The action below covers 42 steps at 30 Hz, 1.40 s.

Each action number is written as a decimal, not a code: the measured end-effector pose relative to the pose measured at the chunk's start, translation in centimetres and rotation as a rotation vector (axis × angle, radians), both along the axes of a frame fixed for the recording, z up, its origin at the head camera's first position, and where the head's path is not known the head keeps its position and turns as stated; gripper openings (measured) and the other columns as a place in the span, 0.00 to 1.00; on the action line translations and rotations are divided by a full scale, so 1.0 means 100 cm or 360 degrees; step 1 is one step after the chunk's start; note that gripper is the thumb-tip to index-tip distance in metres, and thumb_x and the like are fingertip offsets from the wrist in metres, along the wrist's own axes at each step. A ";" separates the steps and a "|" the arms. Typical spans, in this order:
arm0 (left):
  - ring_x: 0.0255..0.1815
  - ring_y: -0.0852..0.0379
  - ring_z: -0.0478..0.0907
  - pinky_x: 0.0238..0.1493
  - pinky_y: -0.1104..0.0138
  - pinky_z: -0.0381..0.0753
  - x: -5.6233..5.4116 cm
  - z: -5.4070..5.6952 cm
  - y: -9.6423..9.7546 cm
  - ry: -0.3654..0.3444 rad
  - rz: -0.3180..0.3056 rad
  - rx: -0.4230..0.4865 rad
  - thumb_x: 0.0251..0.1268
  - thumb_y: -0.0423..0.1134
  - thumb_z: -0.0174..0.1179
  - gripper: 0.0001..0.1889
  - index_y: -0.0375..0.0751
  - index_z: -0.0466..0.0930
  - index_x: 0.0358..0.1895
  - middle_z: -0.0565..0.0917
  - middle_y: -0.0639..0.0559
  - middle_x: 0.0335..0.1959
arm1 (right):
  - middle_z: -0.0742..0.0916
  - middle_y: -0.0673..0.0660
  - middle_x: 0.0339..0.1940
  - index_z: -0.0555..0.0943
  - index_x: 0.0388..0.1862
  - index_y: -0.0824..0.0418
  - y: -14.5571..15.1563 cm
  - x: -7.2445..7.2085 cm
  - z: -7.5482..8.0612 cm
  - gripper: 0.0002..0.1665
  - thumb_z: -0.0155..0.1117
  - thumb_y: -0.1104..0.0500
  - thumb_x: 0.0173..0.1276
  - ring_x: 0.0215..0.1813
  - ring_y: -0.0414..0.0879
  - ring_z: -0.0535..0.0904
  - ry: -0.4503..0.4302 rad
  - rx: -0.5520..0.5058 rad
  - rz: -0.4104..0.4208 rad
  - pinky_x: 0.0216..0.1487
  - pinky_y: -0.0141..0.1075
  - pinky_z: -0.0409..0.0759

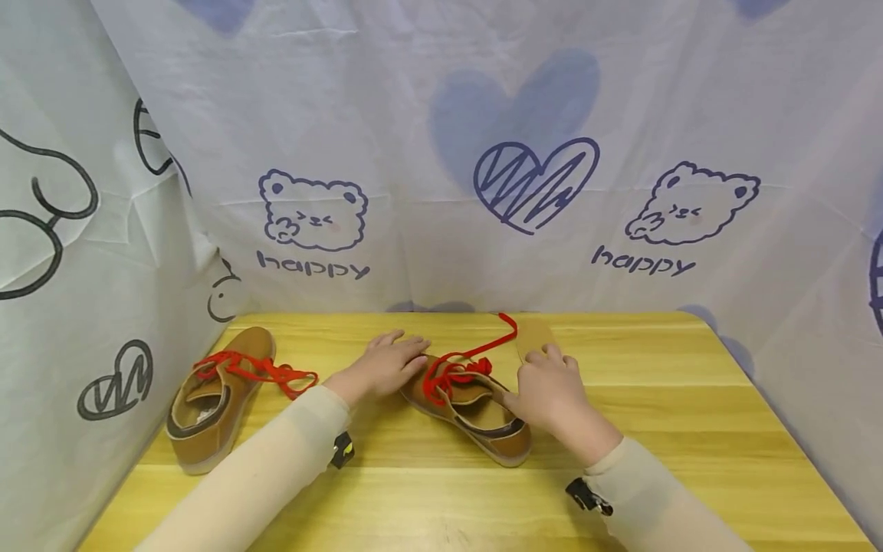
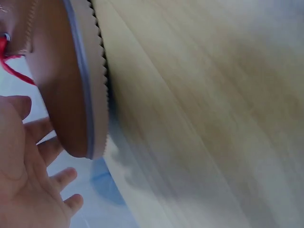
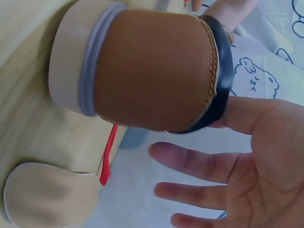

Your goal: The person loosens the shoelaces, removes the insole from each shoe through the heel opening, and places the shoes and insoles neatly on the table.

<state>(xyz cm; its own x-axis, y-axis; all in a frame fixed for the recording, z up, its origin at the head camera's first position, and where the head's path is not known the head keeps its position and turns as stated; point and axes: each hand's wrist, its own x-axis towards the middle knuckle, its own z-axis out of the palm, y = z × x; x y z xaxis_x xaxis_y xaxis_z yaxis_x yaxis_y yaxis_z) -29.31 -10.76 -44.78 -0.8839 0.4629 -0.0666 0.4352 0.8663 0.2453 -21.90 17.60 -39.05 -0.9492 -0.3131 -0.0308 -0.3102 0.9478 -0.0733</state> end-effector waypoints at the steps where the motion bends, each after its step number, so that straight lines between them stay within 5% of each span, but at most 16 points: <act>1: 0.79 0.38 0.51 0.76 0.43 0.44 -0.002 -0.001 0.000 -0.0028 -0.0009 -0.0001 0.82 0.55 0.37 0.27 0.52 0.65 0.77 0.67 0.52 0.76 | 0.80 0.65 0.63 0.76 0.13 0.51 -0.001 0.000 0.000 0.24 0.67 0.45 0.66 0.71 0.70 0.62 -0.0018 0.0014 0.0009 0.64 0.69 0.63; 12: 0.80 0.39 0.50 0.77 0.44 0.42 0.007 -0.003 -0.015 -0.0079 -0.0064 -0.0119 0.82 0.56 0.39 0.28 0.51 0.65 0.77 0.68 0.54 0.75 | 0.78 0.66 0.66 0.77 0.13 0.48 0.002 -0.008 -0.013 0.20 0.70 0.55 0.64 0.74 0.71 0.57 0.0083 -0.0115 0.0121 0.67 0.71 0.56; 20: 0.80 0.38 0.49 0.76 0.41 0.41 0.033 0.002 -0.030 -0.0058 -0.0059 -0.0243 0.79 0.61 0.40 0.33 0.49 0.61 0.78 0.67 0.54 0.75 | 0.77 0.65 0.67 0.80 0.15 0.48 0.010 -0.029 -0.024 0.17 0.71 0.55 0.63 0.74 0.71 0.55 0.0231 -0.0218 0.0206 0.69 0.71 0.48; 29: 0.79 0.37 0.50 0.76 0.41 0.41 0.062 0.015 -0.024 -0.0073 0.0047 -0.0304 0.76 0.65 0.44 0.37 0.45 0.62 0.78 0.69 0.48 0.74 | 0.76 0.65 0.68 0.85 0.21 0.48 0.012 -0.053 -0.023 0.11 0.71 0.54 0.64 0.75 0.69 0.54 0.0263 -0.0183 0.0303 0.69 0.71 0.45; 36: 0.79 0.36 0.50 0.76 0.40 0.42 0.068 0.016 -0.021 -0.0071 0.0078 -0.0281 0.75 0.65 0.45 0.37 0.44 0.64 0.77 0.70 0.47 0.73 | 0.76 0.65 0.68 0.86 0.25 0.48 0.013 -0.056 -0.021 0.07 0.72 0.52 0.64 0.75 0.69 0.55 0.0265 -0.0155 0.0330 0.70 0.71 0.47; 42: 0.79 0.37 0.51 0.76 0.41 0.44 0.067 0.009 -0.020 0.0004 0.0058 -0.0211 0.73 0.66 0.47 0.39 0.44 0.63 0.77 0.68 0.47 0.74 | 0.75 0.64 0.69 0.83 0.27 0.46 0.010 -0.048 -0.019 0.07 0.74 0.54 0.62 0.75 0.68 0.57 0.0355 -0.0301 0.0408 0.69 0.70 0.51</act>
<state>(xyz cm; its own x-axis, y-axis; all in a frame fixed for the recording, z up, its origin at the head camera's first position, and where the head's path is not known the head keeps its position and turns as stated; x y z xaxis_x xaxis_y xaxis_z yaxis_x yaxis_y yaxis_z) -22.58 -12.74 -43.84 -0.9002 0.4179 -0.1226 0.4035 0.9062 0.1268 -26.71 18.56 -40.94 -0.8162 -0.5214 0.2489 -0.5634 0.8136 -0.1434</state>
